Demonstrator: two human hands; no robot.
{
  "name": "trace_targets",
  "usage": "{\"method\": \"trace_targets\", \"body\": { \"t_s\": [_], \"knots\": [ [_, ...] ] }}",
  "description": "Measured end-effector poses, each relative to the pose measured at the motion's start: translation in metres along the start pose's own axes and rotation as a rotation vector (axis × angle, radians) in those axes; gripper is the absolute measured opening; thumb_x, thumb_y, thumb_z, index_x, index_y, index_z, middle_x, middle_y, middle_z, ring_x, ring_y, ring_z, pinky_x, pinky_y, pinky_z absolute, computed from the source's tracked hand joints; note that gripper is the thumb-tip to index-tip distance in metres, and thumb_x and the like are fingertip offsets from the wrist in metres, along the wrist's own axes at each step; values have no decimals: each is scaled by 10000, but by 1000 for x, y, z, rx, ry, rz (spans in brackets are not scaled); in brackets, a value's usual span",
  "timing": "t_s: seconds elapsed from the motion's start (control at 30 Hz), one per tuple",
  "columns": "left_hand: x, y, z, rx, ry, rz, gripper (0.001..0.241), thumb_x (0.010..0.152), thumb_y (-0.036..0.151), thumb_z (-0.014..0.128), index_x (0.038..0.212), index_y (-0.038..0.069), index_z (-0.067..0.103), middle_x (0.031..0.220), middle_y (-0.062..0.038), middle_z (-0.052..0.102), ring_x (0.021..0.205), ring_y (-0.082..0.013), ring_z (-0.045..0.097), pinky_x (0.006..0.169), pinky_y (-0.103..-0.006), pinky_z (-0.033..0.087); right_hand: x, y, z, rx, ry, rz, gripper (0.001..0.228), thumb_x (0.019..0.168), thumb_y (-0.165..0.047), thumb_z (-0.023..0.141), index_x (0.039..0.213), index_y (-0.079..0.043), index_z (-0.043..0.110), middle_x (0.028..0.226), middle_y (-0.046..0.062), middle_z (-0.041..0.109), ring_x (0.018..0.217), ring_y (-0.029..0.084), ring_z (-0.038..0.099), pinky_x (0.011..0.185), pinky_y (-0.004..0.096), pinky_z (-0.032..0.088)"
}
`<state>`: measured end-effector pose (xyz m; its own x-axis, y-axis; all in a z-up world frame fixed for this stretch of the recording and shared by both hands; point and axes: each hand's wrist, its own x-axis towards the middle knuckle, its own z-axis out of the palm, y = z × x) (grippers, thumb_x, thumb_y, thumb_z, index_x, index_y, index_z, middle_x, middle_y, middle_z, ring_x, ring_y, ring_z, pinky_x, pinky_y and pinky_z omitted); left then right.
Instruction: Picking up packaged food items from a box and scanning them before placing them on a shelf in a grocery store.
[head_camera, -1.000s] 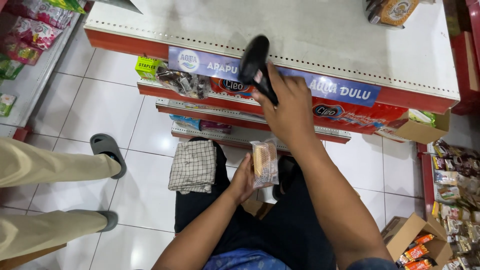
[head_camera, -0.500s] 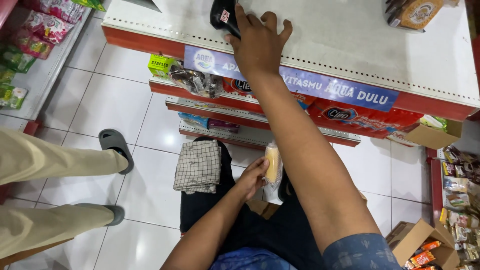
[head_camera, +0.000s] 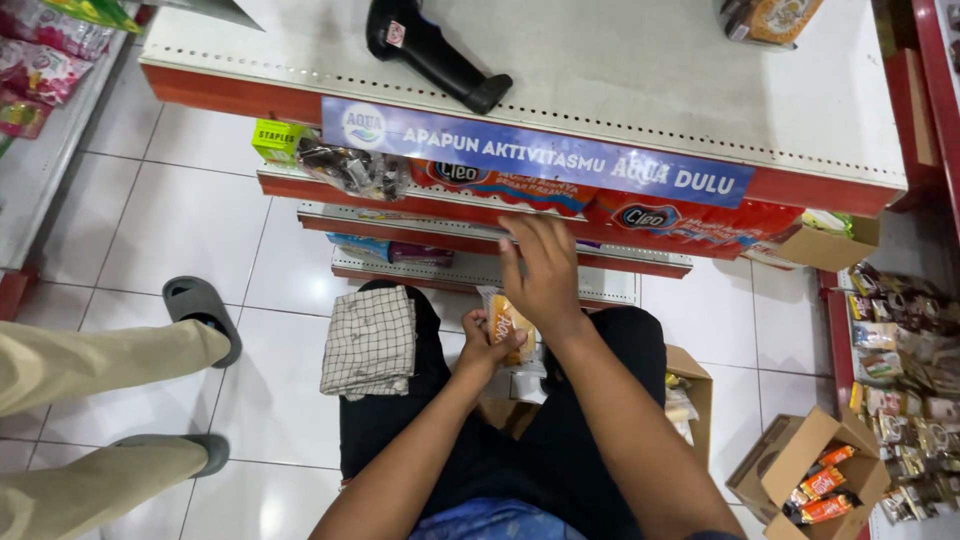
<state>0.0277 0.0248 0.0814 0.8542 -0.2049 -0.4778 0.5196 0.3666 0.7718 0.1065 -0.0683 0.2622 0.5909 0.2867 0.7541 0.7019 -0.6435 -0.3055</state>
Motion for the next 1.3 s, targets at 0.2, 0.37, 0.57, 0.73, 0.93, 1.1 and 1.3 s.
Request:
{"method": "trace_targets", "body": {
  "t_s": [0.2,0.37,0.57,0.73,0.93,1.1,1.3],
  "knots": [
    [-4,-6,14,144,7,-96,1227,635,445,884,1450,151,16,1281,-221,575,1120,-269,676,958,-368,584,-123,47,18,-148,-78,406,240,984,-43,579,1200,-14,680,1126,177,697,1085,362,629,973,457,512],
    [10,-40,16,319,-106,-27,1470,602,399,963,1462,140,-201,1401,-221,506,1310,-274,555,1124,-375,462,-144,50,29,11,-128,856,291,1024,-121,501,1254,-28,653,1222,230,684,1098,418,666,930,460,538],
    [-5,-18,25,369,-137,-91,1513,593,374,968,1504,164,-221,1471,-213,468,1371,-291,511,1175,-403,401,-160,58,39,34,-91,954,313,1023,-202,526,1234,-21,669,1156,242,714,1062,434,684,910,474,542],
    [-21,11,26,320,-62,-148,1257,664,337,915,1578,199,62,1458,-226,485,1322,-321,580,1105,-432,506,-183,81,58,158,-96,1071,345,1008,-289,584,1211,-32,689,1086,216,744,1008,388,721,867,424,556],
    [-23,28,17,184,-63,-36,912,748,222,844,1537,201,388,1452,-175,535,1279,-319,628,1022,-418,560,-169,81,24,674,-242,1451,398,946,-326,707,1187,-10,688,934,163,731,802,248,707,669,345,569],
    [-23,27,7,-154,-97,-22,815,796,220,797,1513,110,426,1474,-160,535,1313,-290,602,1075,-415,530,-145,72,-14,853,-111,1581,369,898,-269,744,1138,-24,610,943,165,714,779,274,699,686,409,596],
    [-46,56,48,-331,-189,94,861,752,89,788,1492,175,355,1427,-110,527,1330,-248,559,1108,-446,504,-139,38,-26,1152,493,1422,324,891,-222,764,1049,-74,523,1018,127,688,946,235,710,892,428,592]
  ]
}}
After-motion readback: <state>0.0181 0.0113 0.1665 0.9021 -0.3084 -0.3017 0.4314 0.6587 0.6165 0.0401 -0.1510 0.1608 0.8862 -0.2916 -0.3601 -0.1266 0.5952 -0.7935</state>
